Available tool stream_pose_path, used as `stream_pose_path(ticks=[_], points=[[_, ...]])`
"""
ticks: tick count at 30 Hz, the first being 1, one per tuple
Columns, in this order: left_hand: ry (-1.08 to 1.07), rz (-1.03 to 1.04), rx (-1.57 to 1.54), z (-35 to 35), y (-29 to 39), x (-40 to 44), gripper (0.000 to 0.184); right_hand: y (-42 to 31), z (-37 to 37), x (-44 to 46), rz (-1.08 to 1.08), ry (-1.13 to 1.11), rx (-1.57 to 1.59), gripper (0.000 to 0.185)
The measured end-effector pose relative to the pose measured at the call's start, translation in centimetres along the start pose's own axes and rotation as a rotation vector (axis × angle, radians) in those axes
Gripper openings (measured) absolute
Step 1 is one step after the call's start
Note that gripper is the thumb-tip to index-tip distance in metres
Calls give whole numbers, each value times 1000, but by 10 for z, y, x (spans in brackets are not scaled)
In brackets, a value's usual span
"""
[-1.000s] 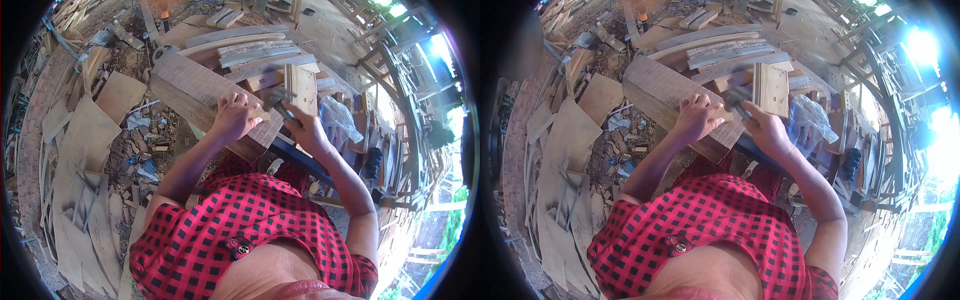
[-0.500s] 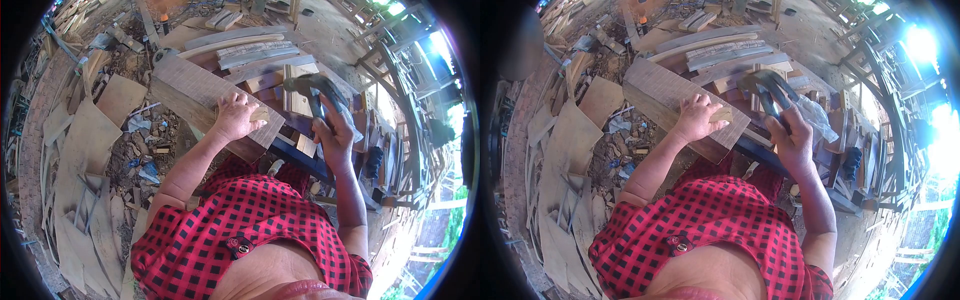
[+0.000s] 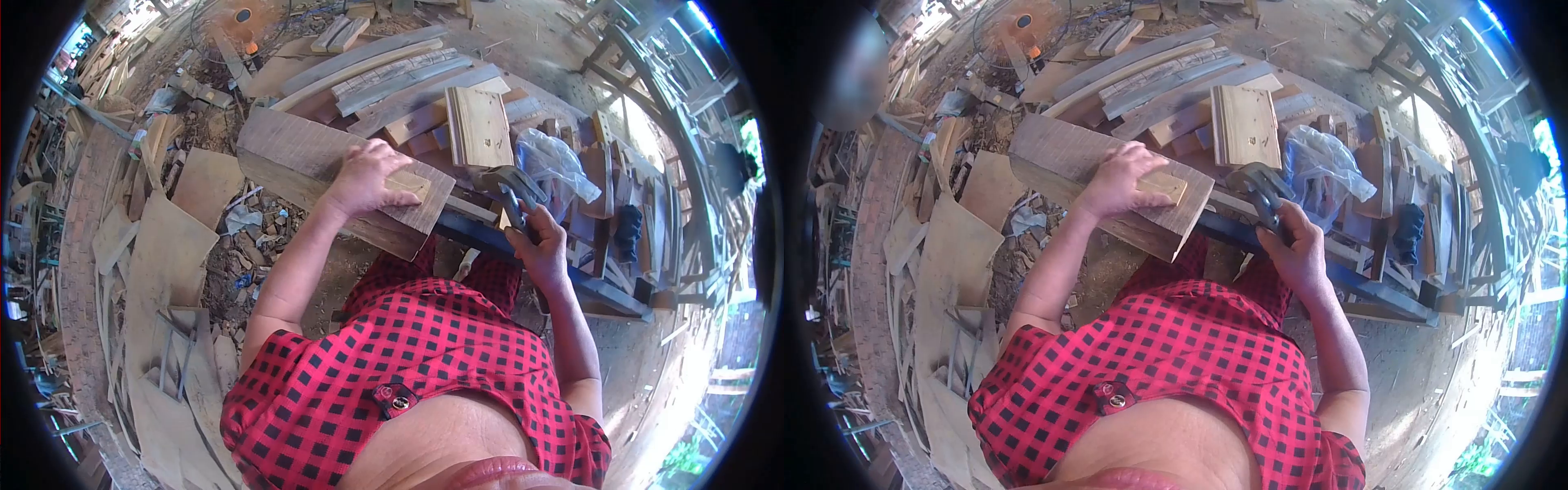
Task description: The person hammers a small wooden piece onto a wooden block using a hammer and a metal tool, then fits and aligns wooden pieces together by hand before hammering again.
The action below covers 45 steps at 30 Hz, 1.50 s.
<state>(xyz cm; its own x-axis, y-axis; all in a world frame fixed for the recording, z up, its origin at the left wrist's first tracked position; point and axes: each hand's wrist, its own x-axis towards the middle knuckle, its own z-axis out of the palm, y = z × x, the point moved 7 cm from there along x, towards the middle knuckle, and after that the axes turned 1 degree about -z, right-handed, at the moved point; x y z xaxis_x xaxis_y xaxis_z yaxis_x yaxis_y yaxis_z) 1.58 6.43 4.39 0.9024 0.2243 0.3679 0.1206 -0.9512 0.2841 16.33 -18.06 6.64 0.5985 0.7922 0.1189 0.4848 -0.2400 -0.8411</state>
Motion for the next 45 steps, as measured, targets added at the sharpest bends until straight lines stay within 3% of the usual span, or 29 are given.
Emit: stream_pose_path(ticks=[1, 2, 3, 4, 5, 7, 12, 14, 18, 22, 28, 30, 31, 39, 45], points=[[83, 5, 54, -6, -3, -4, 50, -1, -2, 0, 5, 1, 5, 41], [75, 4, 56, -3, -5, -6, 50, -18, -3, -1, -185, -3, -48, 41], [61, -101, -2, -2, -12, -8, 38, -37, -2, -3, -376, -9, -99, 42], [49, -210, -58, -1, -19, -12, 27, -42, -2, 1, -373, -15, -91, 42], [69, -245, -80, 1, -17, -13, 11, -56, 6, 3, -523, -79, -186, 43], [94, -273, -10, 6, -15, -11, 11, -65, 24, 0, -715, -167, -405, 46], [128, -302, 136, 10, -13, -7, 12, -84, 53, 2, -765, -322, -463, 45], [122, -298, 125, 11, -14, -8, 13, -89, 64, -7, -892, -416, -508, 44], [138, -261, 136, 11, -13, -7, 13, -68, 71, 14, -822, -453, -597, 50], [114, -284, 126, 11, -13, -6, 13, -71, 67, 17, -815, -342, -540, 52], [111, -286, 118, 14, -17, -4, 14, -84, 74, -9, -996, -491, -552, 56], [101, -251, 142, 13, -14, -4, 16, -71, 73, 14, -887, -410, -556, 54], [101, -249, 141, 16, -13, -6, 16, -64, 74, 28, -879, -252, -620, 42], [92, -285, 143, 17, -15, 6, 16, -93, 75, -14, -1034, -391, -524, 48], [150, -283, 123, 20, -15, 8, 15, -80, 68, -6, -928, -392, -541, 51]])
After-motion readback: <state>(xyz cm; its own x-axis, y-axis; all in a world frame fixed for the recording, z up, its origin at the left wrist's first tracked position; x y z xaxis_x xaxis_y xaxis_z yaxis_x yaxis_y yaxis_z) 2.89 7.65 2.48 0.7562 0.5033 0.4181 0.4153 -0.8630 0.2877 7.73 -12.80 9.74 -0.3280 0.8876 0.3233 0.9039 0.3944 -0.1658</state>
